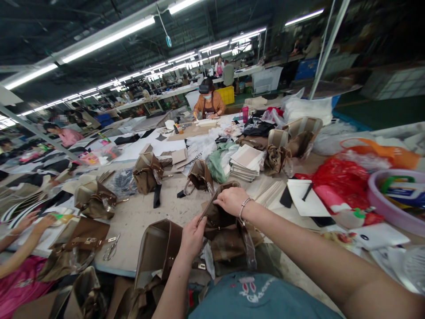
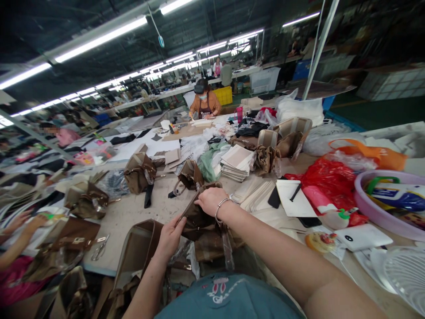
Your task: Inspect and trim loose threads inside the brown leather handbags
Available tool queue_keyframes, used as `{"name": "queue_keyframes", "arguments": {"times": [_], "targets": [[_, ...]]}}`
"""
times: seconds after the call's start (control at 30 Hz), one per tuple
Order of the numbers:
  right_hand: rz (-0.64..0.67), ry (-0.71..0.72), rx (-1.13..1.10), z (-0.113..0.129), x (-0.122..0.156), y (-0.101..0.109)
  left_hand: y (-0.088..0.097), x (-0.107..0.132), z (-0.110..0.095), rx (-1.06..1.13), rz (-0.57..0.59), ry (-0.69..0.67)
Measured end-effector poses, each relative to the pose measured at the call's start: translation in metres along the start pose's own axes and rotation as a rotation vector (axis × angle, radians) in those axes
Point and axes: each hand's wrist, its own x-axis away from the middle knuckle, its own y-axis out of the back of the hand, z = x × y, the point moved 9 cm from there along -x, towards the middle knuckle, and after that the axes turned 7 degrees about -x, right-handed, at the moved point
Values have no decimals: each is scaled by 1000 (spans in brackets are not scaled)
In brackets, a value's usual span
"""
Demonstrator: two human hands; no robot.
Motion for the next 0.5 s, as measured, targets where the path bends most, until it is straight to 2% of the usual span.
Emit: {"name": "queue_keyframes", "arguments": {"times": [0.5], "targets": [[-42, -36, -37, 4, 0, 6, 2, -1, 2, -40, 0, 30]]}}
